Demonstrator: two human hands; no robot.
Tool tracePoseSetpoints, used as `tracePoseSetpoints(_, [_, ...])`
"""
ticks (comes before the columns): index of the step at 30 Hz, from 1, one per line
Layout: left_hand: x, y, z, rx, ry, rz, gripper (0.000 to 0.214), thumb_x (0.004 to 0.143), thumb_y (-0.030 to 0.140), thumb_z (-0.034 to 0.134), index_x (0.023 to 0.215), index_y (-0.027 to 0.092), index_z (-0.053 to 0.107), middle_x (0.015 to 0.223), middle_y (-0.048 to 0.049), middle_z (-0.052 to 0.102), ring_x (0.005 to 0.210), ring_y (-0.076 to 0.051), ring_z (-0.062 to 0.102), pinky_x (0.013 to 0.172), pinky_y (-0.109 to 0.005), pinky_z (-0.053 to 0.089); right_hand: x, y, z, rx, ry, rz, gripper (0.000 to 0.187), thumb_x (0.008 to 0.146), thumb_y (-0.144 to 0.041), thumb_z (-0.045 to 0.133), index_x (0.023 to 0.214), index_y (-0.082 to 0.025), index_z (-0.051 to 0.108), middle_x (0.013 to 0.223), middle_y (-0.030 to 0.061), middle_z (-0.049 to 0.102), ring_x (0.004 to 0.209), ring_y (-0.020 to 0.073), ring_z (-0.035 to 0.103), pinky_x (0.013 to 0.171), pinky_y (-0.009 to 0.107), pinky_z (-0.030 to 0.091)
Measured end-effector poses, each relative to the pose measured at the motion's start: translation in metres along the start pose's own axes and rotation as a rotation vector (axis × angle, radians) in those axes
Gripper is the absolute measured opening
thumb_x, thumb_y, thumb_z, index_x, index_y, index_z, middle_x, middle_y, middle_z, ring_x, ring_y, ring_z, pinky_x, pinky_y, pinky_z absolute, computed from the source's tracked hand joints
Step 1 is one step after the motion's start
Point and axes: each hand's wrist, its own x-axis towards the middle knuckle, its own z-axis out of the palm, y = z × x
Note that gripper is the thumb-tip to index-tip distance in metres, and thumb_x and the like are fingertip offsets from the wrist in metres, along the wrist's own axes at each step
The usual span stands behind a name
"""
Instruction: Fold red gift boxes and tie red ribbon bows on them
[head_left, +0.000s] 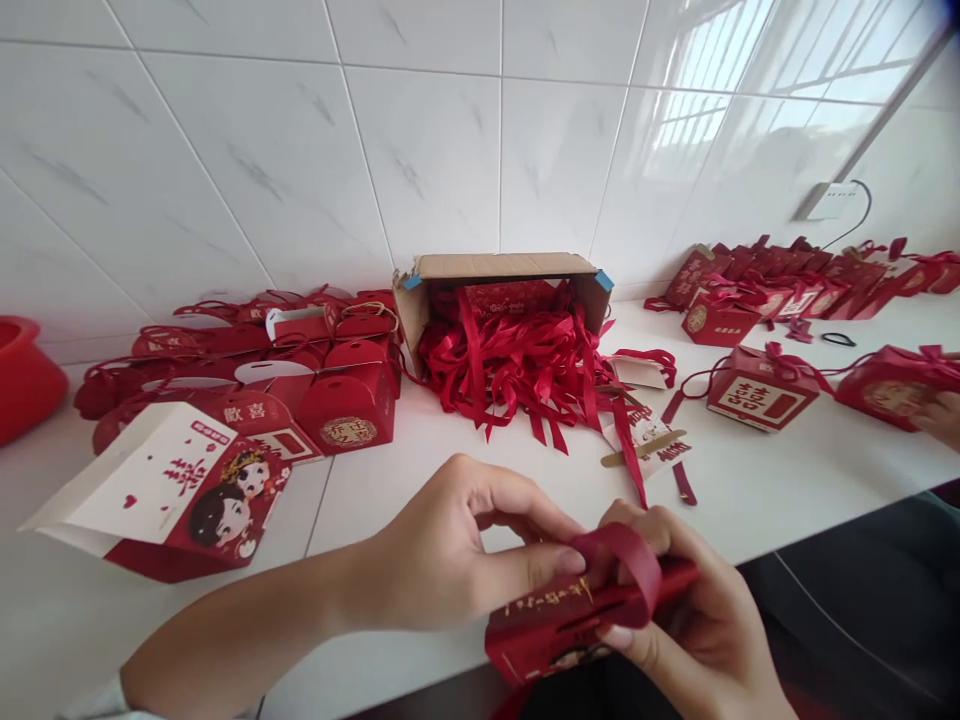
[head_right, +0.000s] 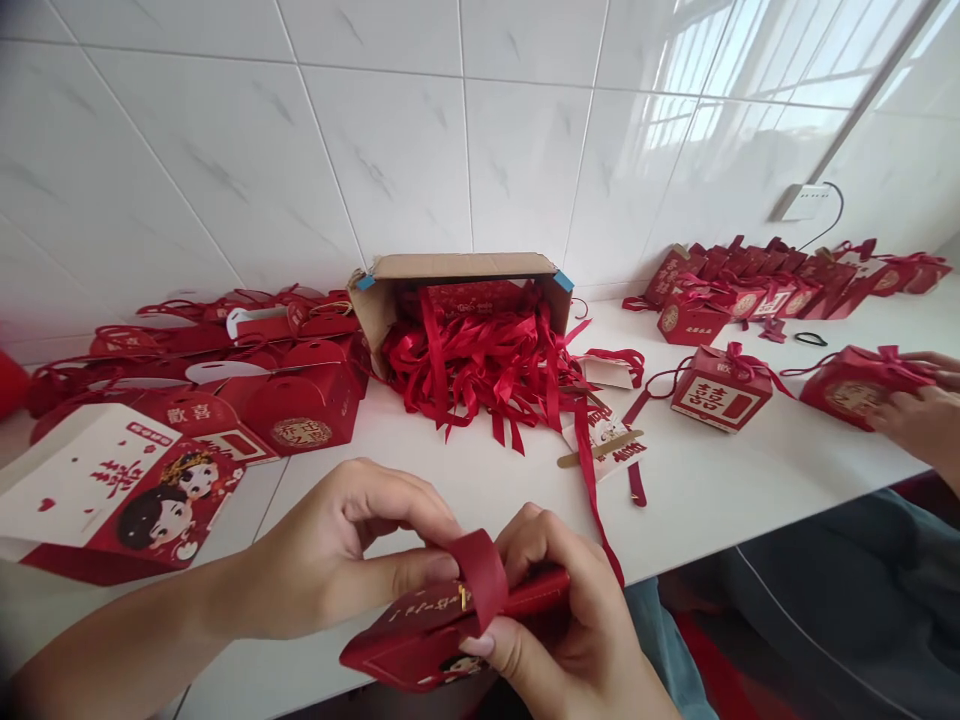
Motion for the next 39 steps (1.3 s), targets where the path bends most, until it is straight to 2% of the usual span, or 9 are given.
tracePoseSetpoints(7, [-0.002,-0.001,0.004,-0.062,-0.023,0.028,0.011,0.08,0.016,0.069,0.088,0.012,0.076,0.083,-0.0094,0.076,0.073,-0.017,0.07,0.065,-0.025,0.056,-0.001,0.007,-0.001,-0.052,-0.016,-0.039,0.014,0.086,-0.023,0.063,0.084,-0.022,0.049,0.077,-0.0014,0.049,0.068,0.0118,0.046,0.058,0.022,0.043])
tracePoseSetpoints(12, [-0.003,0.001,0.004,0.06,0.017,0.233,0.015,0.078,0.01,0.069,0.09,0.012,0.077,0.083,-0.0096,0.071,0.071,-0.015,0.067,0.065,-0.024,0.056,0.003,0.008,-0.002,-0.127,0.02,-0.126,0.016,0.085,-0.017,0.062,0.086,-0.022,0.047,0.079,0.0,0.053,0.069,0.0128,0.051,0.059,0.024,0.044])
tracePoseSetpoints(16, [-0.005,0.005,0.004,0.114,-0.027,0.363,0.021,0.076,0.003,0.066,0.093,0.012,0.076,0.081,-0.0087,0.07,0.071,-0.013,0.066,0.066,-0.021,0.055,0.006,0.008,-0.003,-0.218,0.005,-0.297,0.016,0.083,-0.014,0.062,0.09,-0.021,0.049,0.085,0.004,0.059,0.074,0.0163,0.056,0.064,0.03,0.049])
tracePoseSetpoints(22, [-0.005,0.005,0.005,0.171,-0.057,0.389,0.023,0.077,0.003,0.062,0.093,0.013,0.076,0.094,-0.0107,0.064,0.077,-0.014,0.066,0.07,-0.024,0.057,0.007,0.012,-0.011,-0.473,0.057,-0.59,0.015,0.083,-0.009,0.061,0.092,-0.018,0.054,0.088,0.0083,0.063,0.076,0.0195,0.06,0.065,0.037,0.051])
tracePoseSetpoints(25, [-0.005,0.004,0.004,0.176,-0.104,0.418,0.027,0.076,0.002,0.062,0.098,0.014,0.075,0.097,-0.0114,0.064,0.081,-0.017,0.067,0.075,-0.028,0.058,0.007,0.011,-0.013,-0.525,0.084,-0.695,0.018,0.081,-0.004,0.06,0.093,-0.016,0.056,0.087,0.0083,0.065,0.077,0.0199,0.061,0.064,0.039,0.052])
tracePoseSetpoints(30, [-0.001,0.002,0.003,0.219,-0.129,0.47,0.024,0.077,0.002,0.066,0.096,0.014,0.074,0.096,-0.0114,0.067,0.09,-0.019,0.065,0.083,-0.032,0.056,0.006,0.004,-0.011,-0.553,0.138,-0.733,0.023,0.078,0.005,0.059,0.092,-0.013,0.057,0.089,0.0083,0.071,0.079,0.0202,0.065,0.069,0.042,0.052])
tracePoseSetpoints(36, [0.004,-0.004,0.004,0.332,-0.126,0.751,0.027,0.081,-0.004,0.059,0.101,0.011,0.07,0.086,-0.0113,0.073,0.088,-0.017,0.067,0.091,-0.032,0.054,0.005,0.008,-0.008,-0.565,0.203,-0.775,0.013,0.083,-0.005,0.061,0.088,-0.016,0.059,0.08,0.0043,0.072,0.07,0.0178,0.065,0.067,0.039,0.051])
tracePoseSetpoints(39, [0.005,-0.005,0.005,0.348,-0.092,0.707,0.033,0.082,0.003,0.063,0.114,0.013,0.063,0.088,-0.0096,0.073,0.087,-0.018,0.066,0.089,-0.033,0.056,0.003,0.011,-0.01,-0.586,0.216,-0.774,0.011,0.084,-0.015,0.065,0.089,-0.022,0.059,0.077,0.0012,0.072,0.067,0.018,0.064,0.069,0.04,0.05])
